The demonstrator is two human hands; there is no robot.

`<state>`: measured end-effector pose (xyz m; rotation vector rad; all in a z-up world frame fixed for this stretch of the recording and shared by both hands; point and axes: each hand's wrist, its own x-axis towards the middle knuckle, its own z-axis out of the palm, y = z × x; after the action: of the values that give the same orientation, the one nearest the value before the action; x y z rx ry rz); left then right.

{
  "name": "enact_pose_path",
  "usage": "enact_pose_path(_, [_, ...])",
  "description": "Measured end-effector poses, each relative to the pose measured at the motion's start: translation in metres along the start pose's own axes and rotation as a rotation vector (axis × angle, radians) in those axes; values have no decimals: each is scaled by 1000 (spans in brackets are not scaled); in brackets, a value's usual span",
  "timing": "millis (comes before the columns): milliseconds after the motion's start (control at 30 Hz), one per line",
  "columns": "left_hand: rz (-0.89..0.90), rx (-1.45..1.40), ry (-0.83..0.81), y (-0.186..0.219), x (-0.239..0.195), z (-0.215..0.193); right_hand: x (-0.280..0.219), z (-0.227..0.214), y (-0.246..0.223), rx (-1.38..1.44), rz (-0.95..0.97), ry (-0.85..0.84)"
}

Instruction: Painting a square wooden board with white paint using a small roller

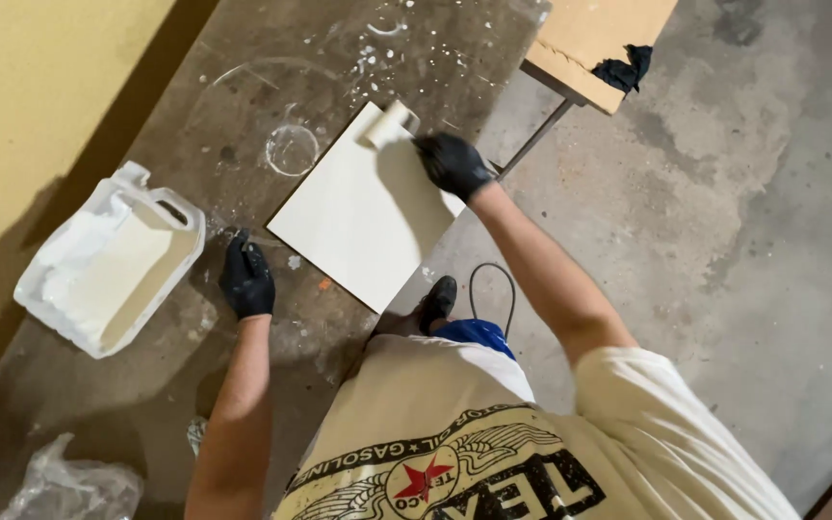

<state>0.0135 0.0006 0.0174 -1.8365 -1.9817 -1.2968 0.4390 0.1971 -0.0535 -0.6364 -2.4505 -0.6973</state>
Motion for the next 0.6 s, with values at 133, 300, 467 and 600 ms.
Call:
enact_pose_path(133, [33,12,39,0,2,5,-1,83,8,-3,273,-243])
enact_pose_path(300, [49,-4,12,-6,0,1,-44,-62,0,167,117,-83])
enact_pose_path(467, [41,-32,-12,-7,1,0,-51,-215,-36,429,622,-269])
enact_pose_path(600, [32,-52,-21,-6,-1,2,-52,-250,-56,374,602,-206])
